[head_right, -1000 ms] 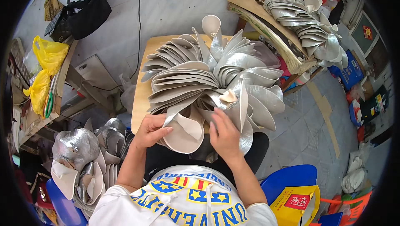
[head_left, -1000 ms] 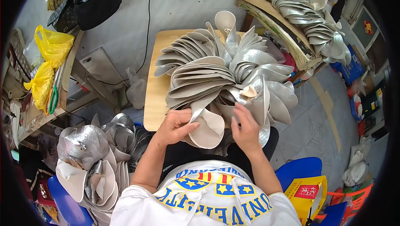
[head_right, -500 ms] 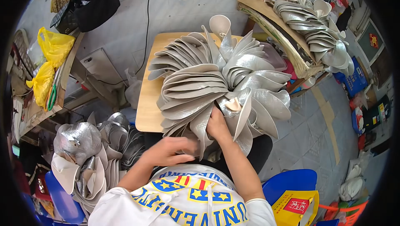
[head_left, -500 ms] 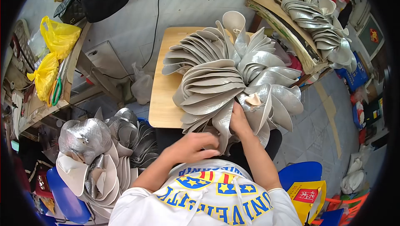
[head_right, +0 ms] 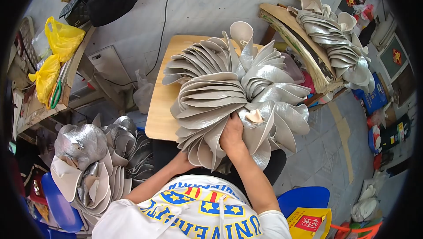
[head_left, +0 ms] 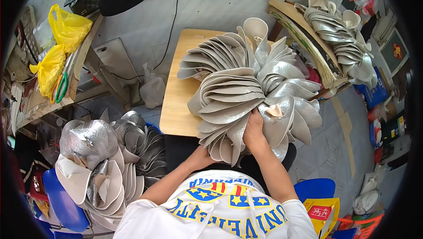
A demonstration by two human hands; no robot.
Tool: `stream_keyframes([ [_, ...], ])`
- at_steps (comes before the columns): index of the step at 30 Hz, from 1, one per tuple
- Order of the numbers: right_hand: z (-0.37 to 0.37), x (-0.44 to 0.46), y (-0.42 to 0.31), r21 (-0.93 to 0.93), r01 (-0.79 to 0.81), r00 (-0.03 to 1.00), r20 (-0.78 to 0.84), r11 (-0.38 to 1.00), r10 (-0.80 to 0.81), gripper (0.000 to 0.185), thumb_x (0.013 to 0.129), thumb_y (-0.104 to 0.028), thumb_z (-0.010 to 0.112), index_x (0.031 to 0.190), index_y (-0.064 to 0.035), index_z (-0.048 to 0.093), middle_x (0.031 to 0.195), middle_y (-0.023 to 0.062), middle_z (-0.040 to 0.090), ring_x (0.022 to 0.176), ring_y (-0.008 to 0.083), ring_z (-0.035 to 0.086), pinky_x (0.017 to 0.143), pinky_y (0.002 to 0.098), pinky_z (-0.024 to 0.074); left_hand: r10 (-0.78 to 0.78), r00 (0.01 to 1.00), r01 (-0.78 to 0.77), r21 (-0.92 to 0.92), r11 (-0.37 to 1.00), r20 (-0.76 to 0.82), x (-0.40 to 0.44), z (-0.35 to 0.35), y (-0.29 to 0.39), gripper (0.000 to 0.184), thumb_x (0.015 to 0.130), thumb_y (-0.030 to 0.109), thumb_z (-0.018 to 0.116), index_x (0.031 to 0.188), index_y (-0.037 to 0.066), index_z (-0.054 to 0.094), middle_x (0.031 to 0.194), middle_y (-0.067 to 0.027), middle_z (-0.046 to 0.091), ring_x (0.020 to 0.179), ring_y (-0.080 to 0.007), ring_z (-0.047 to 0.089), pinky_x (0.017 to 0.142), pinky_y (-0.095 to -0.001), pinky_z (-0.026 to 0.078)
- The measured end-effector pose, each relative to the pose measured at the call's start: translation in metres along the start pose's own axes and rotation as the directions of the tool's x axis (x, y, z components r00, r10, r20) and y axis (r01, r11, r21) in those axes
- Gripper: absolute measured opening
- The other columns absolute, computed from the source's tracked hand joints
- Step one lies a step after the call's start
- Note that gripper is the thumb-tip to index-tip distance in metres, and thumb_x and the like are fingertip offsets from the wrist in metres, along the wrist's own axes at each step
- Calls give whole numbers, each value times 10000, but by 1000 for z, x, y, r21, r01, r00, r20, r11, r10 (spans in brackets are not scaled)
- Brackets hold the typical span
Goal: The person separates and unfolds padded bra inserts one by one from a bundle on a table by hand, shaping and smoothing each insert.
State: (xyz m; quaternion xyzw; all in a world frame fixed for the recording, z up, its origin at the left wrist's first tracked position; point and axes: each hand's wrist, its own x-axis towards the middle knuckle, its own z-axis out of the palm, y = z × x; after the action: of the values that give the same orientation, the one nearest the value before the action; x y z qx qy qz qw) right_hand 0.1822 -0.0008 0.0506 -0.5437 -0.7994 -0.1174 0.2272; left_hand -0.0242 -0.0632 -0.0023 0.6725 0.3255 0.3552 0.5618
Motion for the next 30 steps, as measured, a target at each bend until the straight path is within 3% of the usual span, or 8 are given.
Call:
stream_keyframes([
  [7,-2,1,-5,-274,86,990,132,958,-51,573,757,-237,592,1289,-31,552,1335,181,507,1247,402,400,1081,481,283,-89,954,33,-195,980,-287,4,9,-40,352,890,96,584,1222,-18,559,1169,-161,631,1090,-210,576,922,-337,444],
  [12,2,-8,2,-329,117,954,299,937,-15,504,745,-168,578,1199,50,578,1174,233,563,1108,356,501,967,420,389,-19,849,17,-8,1000,-528,24,-32,-23,322,873,78,507,1157,-38,604,1059,-137,679,981,-199,623,855,-336,480],
  [14,-15,-6,-4,-289,95,940,342,953,10,457,751,-139,568,1175,32,578,1175,234,554,1096,331,514,931,368,420,74,803,-126,-47,991,-592,47,-70,35,351,797,43,490,1098,-49,644,946,-116,705,863,-165,654,790,-311,514],
  [15,-22,-7,-5,-303,118,964,263,946,-36,440,754,-130,565,1164,30,575,1185,235,547,1100,327,515,923,360,425,177,796,-238,-32,971,-579,59,-85,66,340,762,22,492,1046,-45,667,899,-115,709,812,-146,659,763,-298,519],
  [19,-31,-12,-9,-300,134,989,102,944,-108,383,765,-103,551,1126,23,569,1231,242,520,1124,318,513,893,342,442,320,820,-178,321,930,-474,126,-124,133,202,758,86,607,901,-22,699,746,-105,685,696,-120,620,649,-275,487],
  [21,-32,-16,-9,-311,118,992,83,943,-96,358,774,-118,548,1105,16,568,1259,235,512,1143,312,512,863,337,453,278,823,-190,220,957,-496,159,-139,118,179,782,124,658,897,-4,709,718,-88,681,643,-103,586,605,-276,472],
  [25,-28,-27,-9,-354,161,983,141,921,-118,338,766,-138,546,1065,12,590,1256,199,543,1084,274,541,799,299,444,221,829,-157,165,974,-514,166,-166,91,169,788,134,689,899,10,717,706,-57,683,627,-79,576,587,-268,469],
  [30,-34,-44,-6,-452,276,948,274,848,-162,389,753,-144,541,1097,28,597,1251,200,559,951,245,559,780,285,439,380,806,-203,391,898,-454,180,-164,116,150,793,115,682,905,19,712,707,-38,674,666,-74,569,594,-263,461],
])
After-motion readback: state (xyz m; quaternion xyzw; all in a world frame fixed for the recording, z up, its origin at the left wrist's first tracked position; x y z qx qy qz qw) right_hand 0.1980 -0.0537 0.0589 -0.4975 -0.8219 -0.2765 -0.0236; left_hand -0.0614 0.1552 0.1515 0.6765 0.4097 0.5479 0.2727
